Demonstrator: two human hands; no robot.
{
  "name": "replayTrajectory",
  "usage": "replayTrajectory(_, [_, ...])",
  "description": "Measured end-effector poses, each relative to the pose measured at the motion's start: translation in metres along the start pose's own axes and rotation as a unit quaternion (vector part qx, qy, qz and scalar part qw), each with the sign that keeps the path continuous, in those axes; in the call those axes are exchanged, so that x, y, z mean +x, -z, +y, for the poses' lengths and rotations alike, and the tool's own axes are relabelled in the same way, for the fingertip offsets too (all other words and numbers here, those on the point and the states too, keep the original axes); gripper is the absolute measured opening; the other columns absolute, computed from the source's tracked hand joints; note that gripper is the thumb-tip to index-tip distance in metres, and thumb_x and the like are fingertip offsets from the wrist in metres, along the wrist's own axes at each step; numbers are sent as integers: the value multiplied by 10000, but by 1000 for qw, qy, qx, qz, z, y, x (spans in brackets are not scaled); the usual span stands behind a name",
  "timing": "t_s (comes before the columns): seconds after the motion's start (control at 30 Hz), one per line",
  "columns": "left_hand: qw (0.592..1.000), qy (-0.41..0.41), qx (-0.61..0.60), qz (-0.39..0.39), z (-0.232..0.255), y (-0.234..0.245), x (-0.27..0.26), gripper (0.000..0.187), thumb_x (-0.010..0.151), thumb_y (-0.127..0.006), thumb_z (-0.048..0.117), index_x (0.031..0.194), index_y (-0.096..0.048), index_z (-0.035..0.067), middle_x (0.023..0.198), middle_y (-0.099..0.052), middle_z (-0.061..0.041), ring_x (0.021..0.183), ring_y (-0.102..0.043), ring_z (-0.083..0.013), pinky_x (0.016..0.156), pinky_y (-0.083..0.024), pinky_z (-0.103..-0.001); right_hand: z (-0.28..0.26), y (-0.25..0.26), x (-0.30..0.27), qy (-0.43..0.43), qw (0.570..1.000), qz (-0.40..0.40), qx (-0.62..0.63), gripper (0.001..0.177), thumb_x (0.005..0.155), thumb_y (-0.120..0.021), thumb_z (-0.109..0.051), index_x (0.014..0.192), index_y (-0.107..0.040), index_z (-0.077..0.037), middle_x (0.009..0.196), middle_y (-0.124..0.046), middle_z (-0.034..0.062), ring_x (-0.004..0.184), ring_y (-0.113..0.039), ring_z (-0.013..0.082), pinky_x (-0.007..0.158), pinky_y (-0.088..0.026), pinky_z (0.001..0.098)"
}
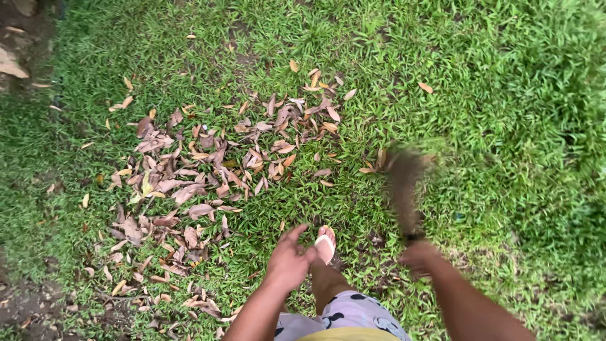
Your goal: The person sweeps dry leaves on a grassy lawn using a traditional broom, gathering them into a pile. The person moves around the yard, sweeping different areas and consolidating the leaves.
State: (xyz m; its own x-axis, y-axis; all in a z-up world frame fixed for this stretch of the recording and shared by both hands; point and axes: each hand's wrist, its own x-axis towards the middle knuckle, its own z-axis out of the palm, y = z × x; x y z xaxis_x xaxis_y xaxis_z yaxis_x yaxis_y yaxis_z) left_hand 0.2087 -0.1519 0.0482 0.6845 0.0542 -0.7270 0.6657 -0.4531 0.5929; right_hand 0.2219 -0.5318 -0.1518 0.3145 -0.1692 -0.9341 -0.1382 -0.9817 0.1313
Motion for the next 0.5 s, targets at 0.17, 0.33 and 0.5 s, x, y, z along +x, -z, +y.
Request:
replayTrajectory(0.17, [999,40,30,4,2,-6,3,680,826,-704,265,1475,-504,224,1440,-560,-80,1088,-683,-222,1001,-535,-345,-87,29,-86,66,997,-20,-34,1059,794,-817,-203,1639,-181,-246,1218,-697,120,1024,-707,241,902,-582,335])
replayTrajectory(0.33, [999,14,31,19,22,-5,20,700,817,-734,286,1479,-517,221,1349,-607,-145,1061,-680,-234,982,-538,-357,-30,74,-132,81,997,6,13,1117,725,-807,-114,1626,-208,-393,1301,-689,60,1082,-709,235,942,-596,342])
replayTrajectory(0.5, [1000,-4,-2,25,42,1,34,737,787,-749,275,1487,-528,212,1292,-661,-162,1014,-714,-256,944,-569,-362,88,113,-92,-76,991,113,-15,761,772,-815,-466,1439,-571,-194,1305,-723,108,1162,-719,251,1022,-567,368])
